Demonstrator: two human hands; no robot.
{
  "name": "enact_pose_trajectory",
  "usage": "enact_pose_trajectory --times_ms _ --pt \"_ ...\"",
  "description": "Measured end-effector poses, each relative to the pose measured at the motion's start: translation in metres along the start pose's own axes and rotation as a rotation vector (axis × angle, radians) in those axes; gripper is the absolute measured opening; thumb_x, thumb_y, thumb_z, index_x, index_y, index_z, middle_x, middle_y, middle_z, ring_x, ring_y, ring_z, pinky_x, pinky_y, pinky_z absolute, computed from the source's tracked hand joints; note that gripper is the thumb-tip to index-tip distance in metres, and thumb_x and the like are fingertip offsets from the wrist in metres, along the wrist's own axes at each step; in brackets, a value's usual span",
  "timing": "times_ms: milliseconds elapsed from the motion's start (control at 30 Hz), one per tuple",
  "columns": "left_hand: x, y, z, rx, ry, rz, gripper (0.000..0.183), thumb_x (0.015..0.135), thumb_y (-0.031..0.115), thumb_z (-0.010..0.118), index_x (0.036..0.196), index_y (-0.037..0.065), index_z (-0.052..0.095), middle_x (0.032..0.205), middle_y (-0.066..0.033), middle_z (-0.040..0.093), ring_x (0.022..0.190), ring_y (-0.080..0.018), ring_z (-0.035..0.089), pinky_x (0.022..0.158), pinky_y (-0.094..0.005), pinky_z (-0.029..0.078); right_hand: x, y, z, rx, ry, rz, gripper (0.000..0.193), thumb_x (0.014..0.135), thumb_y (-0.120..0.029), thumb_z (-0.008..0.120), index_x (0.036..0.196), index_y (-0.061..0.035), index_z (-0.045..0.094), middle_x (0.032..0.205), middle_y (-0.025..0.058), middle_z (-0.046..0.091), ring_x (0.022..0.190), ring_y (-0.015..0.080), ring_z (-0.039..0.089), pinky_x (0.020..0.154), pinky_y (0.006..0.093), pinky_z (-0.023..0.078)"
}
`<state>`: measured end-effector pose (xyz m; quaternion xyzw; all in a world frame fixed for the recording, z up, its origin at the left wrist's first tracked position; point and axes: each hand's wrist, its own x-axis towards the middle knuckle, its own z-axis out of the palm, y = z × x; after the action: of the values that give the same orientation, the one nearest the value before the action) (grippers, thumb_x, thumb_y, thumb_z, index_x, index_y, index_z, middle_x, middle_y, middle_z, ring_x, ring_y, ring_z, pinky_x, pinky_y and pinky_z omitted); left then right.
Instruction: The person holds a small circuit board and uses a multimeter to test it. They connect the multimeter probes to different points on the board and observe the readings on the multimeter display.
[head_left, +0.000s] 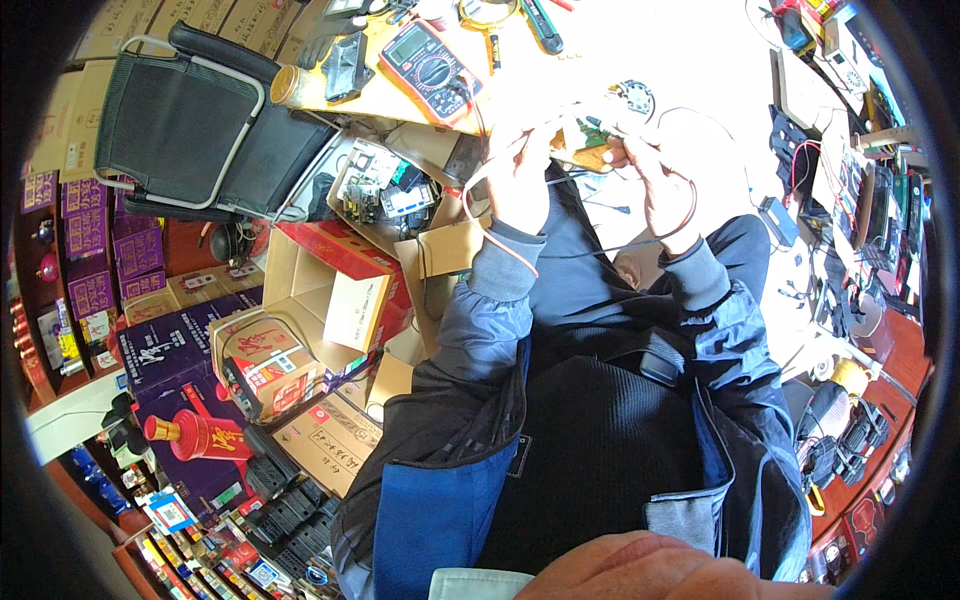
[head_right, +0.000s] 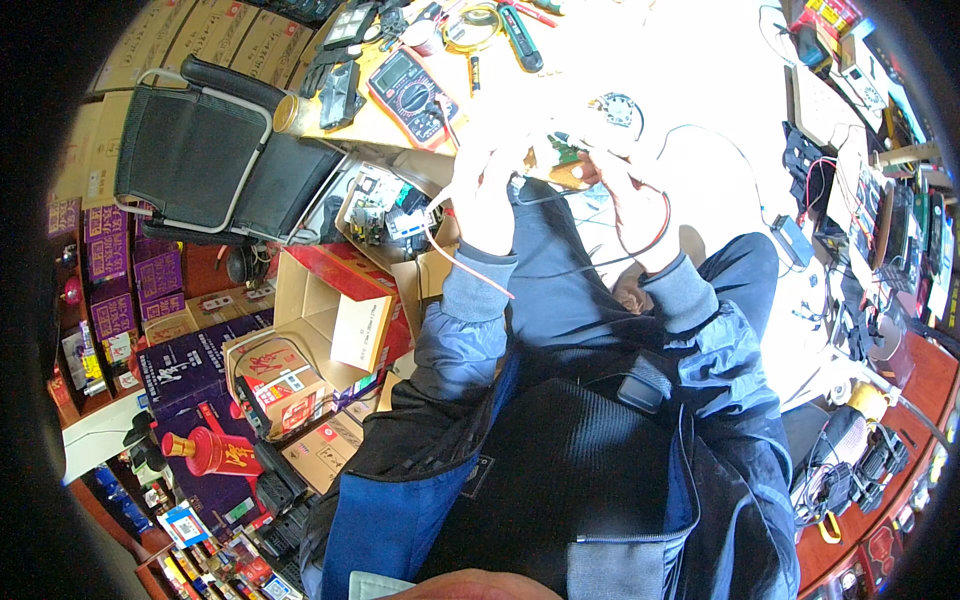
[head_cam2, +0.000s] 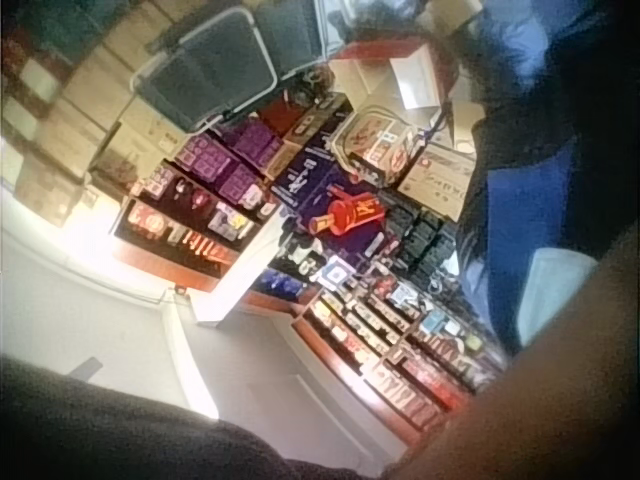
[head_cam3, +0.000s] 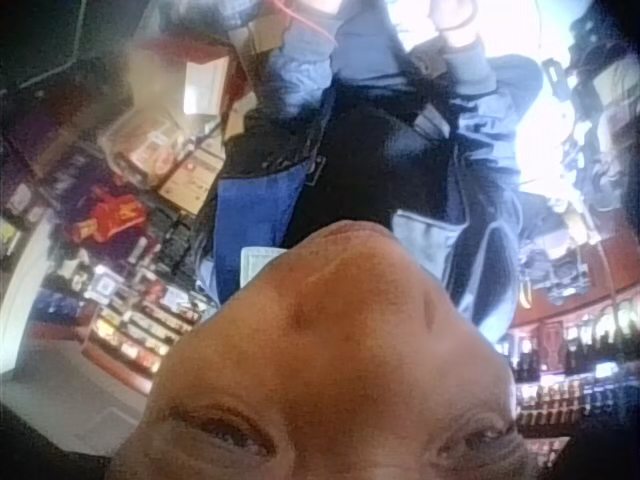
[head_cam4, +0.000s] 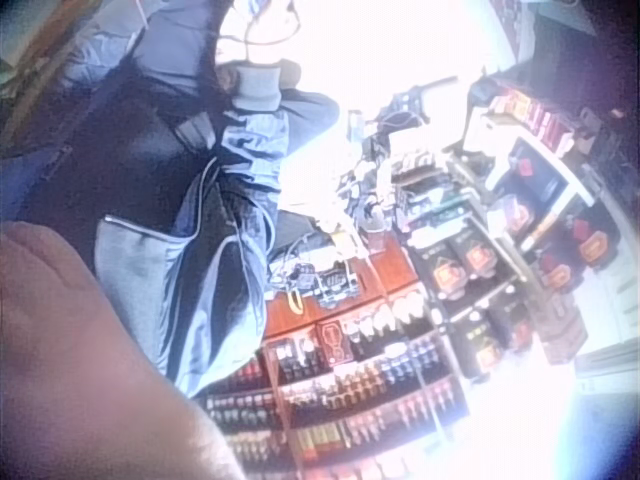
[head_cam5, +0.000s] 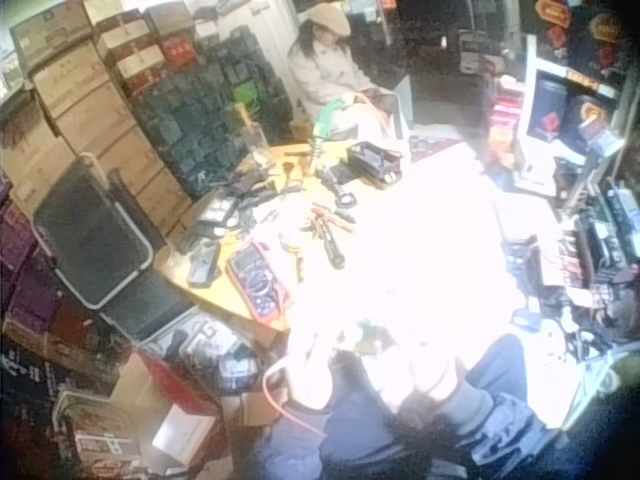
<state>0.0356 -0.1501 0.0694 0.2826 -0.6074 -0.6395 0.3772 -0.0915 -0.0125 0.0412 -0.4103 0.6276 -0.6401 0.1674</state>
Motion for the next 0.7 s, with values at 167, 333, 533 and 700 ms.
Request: enact_pose_trajectory --times_ms 167,333,533,700 --pt "0.0007 -0.0019 0.0003 0.002 0.005 0.013 0.023 0.096 0.012 0.06 0.115 0.001 0.065 0.111 -0.008 0.063 0.099 -0.017 0.059 0.086 -0.0298 0.049 0.0002 -0.001 -0.0001 0.011 -0.027 0.015 0.034 0.105 -0.017 0.047 0.119 0.0095 0.062 0.108 0.0152 0.069 0.095 0.0188 0.065 0.09 0.0302 0.05" --pt "-0.0003 -0.0031 0.0004 0.015 0.01 0.007 0.022 0.095 0.012 0.061 0.113 0.001 0.066 0.11 -0.0078 0.063 0.097 -0.0164 0.059 0.085 -0.0292 0.049 -0.0006 0.0022 -0.0005 -0.002 -0.041 0.02 0.034 0.105 -0.016 0.046 0.12 0.0096 0.062 0.11 0.0154 0.068 0.097 0.0192 0.065 0.09 0.0307 0.05" --pt "0.0006 -0.0031 0.0014 -0.011 0.02 0.004 0.022 0.095 0.012 0.062 0.114 0.0 0.065 0.109 -0.0075 0.063 0.096 -0.0155 0.059 0.084 -0.0288 0.05 -0.0011 0.004 -0.0018 -0.034 -0.059 -0.026 0.033 0.106 -0.015 0.045 0.12 0.0088 0.062 0.111 0.0154 0.067 0.098 0.0203 0.065 0.092 0.0313 0.05" --pt "0.0011 -0.0022 0.0017 -0.036 0.016 0.008 0.023 0.095 0.012 0.063 0.115 0.0 0.065 0.11 -0.007 0.064 0.097 -0.0153 0.059 0.085 -0.0287 0.05 0.0005 0.0061 -0.0019 -0.124 -0.076 -0.153 0.035 0.098 0.0 0.047 0.132 0.0008 0.057 0.111 0.0165 0.068 0.096 0.0231 0.067 0.088 0.0325 0.054"
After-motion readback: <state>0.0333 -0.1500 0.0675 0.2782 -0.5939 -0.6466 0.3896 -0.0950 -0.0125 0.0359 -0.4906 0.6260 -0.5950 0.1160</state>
